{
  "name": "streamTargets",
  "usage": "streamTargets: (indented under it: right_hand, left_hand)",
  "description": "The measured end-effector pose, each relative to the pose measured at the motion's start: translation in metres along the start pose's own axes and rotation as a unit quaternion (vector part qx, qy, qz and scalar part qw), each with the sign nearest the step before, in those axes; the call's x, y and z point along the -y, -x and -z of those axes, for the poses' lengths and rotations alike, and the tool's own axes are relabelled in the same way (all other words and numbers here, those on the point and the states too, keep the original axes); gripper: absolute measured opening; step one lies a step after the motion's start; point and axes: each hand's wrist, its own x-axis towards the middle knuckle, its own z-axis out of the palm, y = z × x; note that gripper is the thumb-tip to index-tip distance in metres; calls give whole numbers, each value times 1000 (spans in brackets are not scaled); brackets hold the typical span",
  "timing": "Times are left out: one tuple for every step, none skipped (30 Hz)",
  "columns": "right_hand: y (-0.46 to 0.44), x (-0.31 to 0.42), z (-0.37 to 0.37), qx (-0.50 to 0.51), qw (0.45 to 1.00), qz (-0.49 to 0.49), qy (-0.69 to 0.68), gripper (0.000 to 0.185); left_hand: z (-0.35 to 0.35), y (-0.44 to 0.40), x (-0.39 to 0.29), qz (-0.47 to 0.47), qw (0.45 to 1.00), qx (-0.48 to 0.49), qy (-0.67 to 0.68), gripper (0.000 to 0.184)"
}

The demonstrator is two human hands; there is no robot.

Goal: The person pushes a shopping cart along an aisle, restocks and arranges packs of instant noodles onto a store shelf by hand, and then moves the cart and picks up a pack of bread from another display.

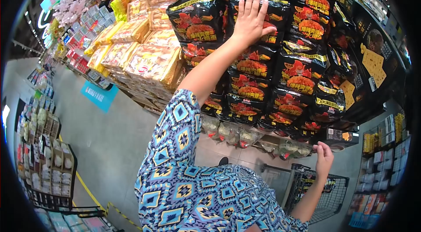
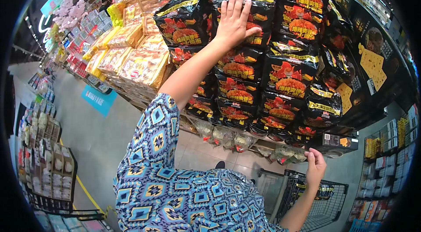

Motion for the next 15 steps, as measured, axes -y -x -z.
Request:
streamTargets:
  right_hand:
    - [2,-3,2,1,1000,1,2,24]
    - [3,-3,3,9,1000,5,11,24]
    - [3,-2,3,11,1000,5,21,24]
    - [3,-1,3,16,1000,3,21,24]
    - [3,2,0,23,1000,9,19,24]
    - [5,12,-4,23,999,-2,23,23]
    - [4,12,-7,23,999,-4,22,23]
    - [2,9,-4,28,1000,-4,13,23]
    - [2,9,-6,33,999,-2,6,22]
    - [3,11,-8,28,1000,-3,7,22]
    - [4,12,-10,33,999,-5,-4,23]
    - [6,13,-11,38,999,-5,-16,23]
    - [6,12,-11,35,999,-5,-16,23]
    - [7,10,-10,37,999,-7,-18,23]
    - [9,9,-11,40,999,-9,-19,23]
  left_hand:
    - [1,-1,-8,8,1000,8,-3,99]
    - [4,-1,-18,-15,999,11,30,94]
    - [11,-1,-32,-48,997,22,53,83]
    - [19,-1,-49,-91,992,41,78,77]
    - [23,0,-62,-134,984,58,101,71]
    - [20,2,-72,-171,976,62,122,62]
    - [18,2,-81,-198,969,77,125,57]
    - [13,1,-91,-211,965,90,129,56]
    - [10,0,-94,-222,961,101,132,55]
    - [6,-3,-94,-219,961,125,111,55]
    - [4,-8,-94,-216,961,149,90,56]
    - [0,-11,-92,-206,964,149,75,60]
    - [-4,-13,-91,-204,967,146,41,67]
    - [-3,-16,-91,-198,965,173,23,72]
    - [-2,-19,-91,-191,961,200,4,77]
